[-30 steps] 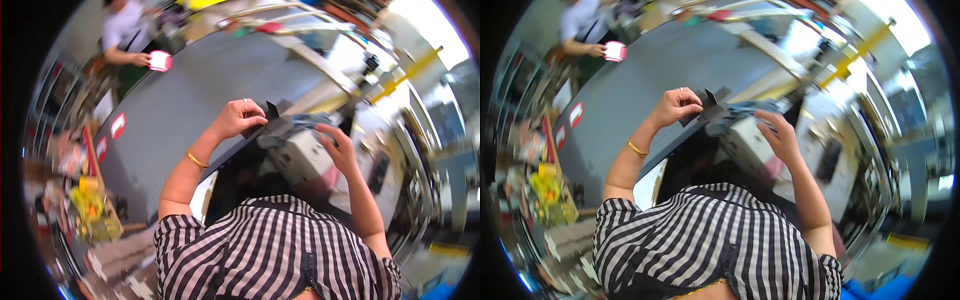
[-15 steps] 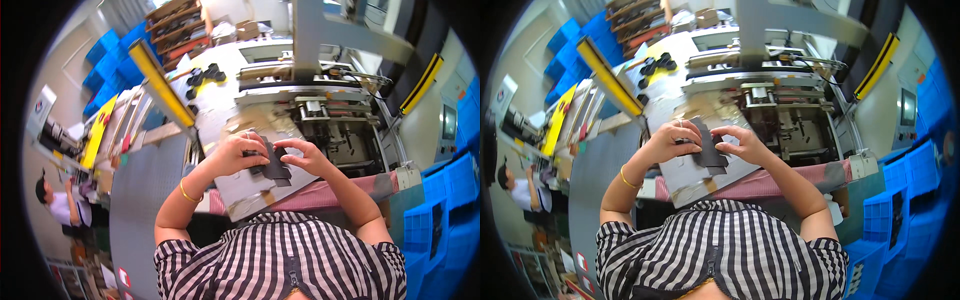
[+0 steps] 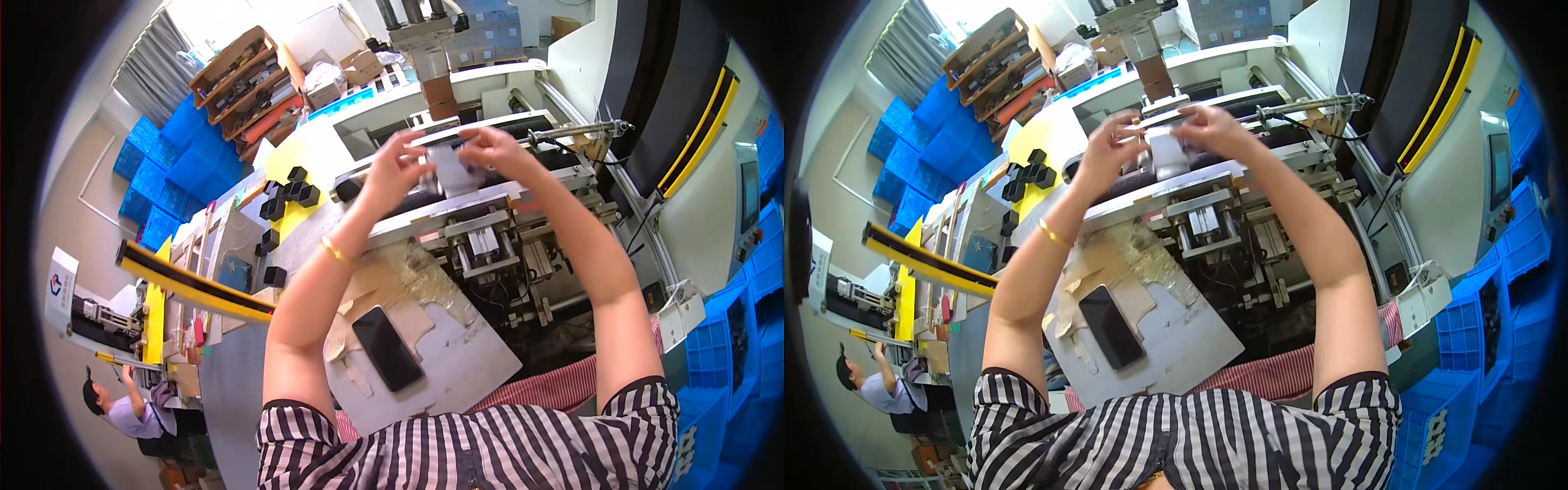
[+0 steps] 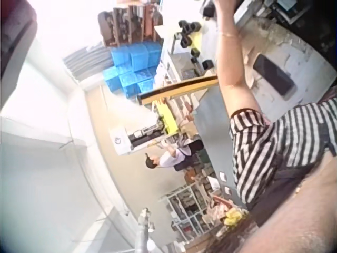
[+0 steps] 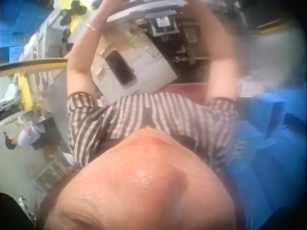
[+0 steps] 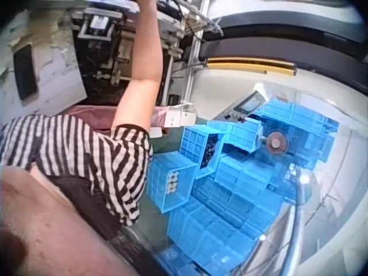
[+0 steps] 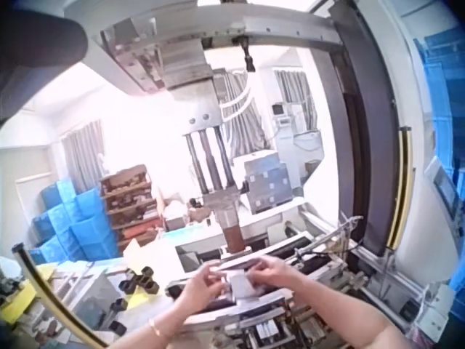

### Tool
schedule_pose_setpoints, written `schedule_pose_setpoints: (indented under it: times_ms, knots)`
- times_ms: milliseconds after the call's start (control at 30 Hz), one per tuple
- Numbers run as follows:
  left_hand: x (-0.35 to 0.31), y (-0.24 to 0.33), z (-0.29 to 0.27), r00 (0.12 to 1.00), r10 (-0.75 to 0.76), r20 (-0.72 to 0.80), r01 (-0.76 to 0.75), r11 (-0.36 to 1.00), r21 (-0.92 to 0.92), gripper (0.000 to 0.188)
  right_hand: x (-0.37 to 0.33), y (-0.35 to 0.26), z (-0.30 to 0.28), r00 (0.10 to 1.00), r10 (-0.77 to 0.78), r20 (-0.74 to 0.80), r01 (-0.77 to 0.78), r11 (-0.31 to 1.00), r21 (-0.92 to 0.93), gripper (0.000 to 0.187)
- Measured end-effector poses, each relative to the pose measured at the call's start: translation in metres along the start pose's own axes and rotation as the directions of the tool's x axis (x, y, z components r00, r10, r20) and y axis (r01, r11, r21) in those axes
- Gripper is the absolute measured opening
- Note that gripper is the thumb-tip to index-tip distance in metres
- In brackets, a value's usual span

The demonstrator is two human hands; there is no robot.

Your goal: Feeding cardboard components into an industrial manufacturing machine for processing.

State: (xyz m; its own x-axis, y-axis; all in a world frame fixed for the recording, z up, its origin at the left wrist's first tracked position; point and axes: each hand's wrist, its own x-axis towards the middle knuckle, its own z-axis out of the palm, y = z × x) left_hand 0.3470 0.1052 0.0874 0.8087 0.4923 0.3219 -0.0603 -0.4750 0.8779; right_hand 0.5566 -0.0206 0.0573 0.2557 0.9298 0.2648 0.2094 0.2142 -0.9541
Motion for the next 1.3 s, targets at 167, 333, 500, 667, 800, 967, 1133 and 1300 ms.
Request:
schedule_pose_setpoints:
  times_ms: [167, 333, 500, 667, 800, 967, 1133, 1300]
  knots:
    - [0.075, 0.009, -0.028, 0.979, 0.197, -0.046, -0.17, 0.926, 0.337, 0.069, 0.065, -0.031, -0.022, 0.976, -0.207, -0.074, 0.186, 0.956, -0.226, 0.058]
    - [0.08, 0.007, -0.013, 0.922, 0.371, -0.113, -0.282, 0.84, 0.464, 0.075, 0.071, -0.04, -0.029, 0.871, -0.455, -0.184, 0.371, 0.856, -0.36, 0.058]
    - [-0.058, 0.023, -0.023, 0.957, 0.286, -0.043, -0.264, 0.925, 0.273, 0.016, -0.051, -0.03, 0.066, 0.86, -0.363, -0.358, 0.415, 0.906, 0.079, 0.027]
    - [-0.252, 0.017, -0.07, 0.932, 0.116, -0.342, 0.028, 0.921, 0.389, 0.028, -0.202, -0.029, 0.201, 0.916, -0.003, 0.401, -0.027, 0.997, 0.068, 0.016]
    - [-0.426, 0.002, -0.134, 0.606, 0.025, -0.795, 0.352, 0.888, 0.297, 0.035, -0.253, -0.049, 0.27, 0.789, 0.119, 0.603, -0.203, 0.976, 0.073, 0.021]
    - [-0.756, -0.105, -0.184, 0.007, -0.022, -1.0, 0.704, 0.71, -0.011, 0.031, -0.27, -0.069, 0.374, 0.636, 0.072, 0.769, -0.16, 0.986, 0.04, 0.022]
    - [-1.09, -0.056, -0.102, -0.585, -0.08, -0.807, 0.807, 0.05, -0.589, 0.025, -0.27, -0.102, 0.497, 0.386, 0.081, 0.919, -0.18, 0.984, -0.011, 0.026]
    - [-1.17, 0.021, -0.043, -0.809, 0.104, -0.578, 0.54, -0.258, -0.802, 0.042, -0.274, -0.125, 0.607, 0.207, 0.082, 0.975, 0.055, 0.994, -0.095, 0.026]
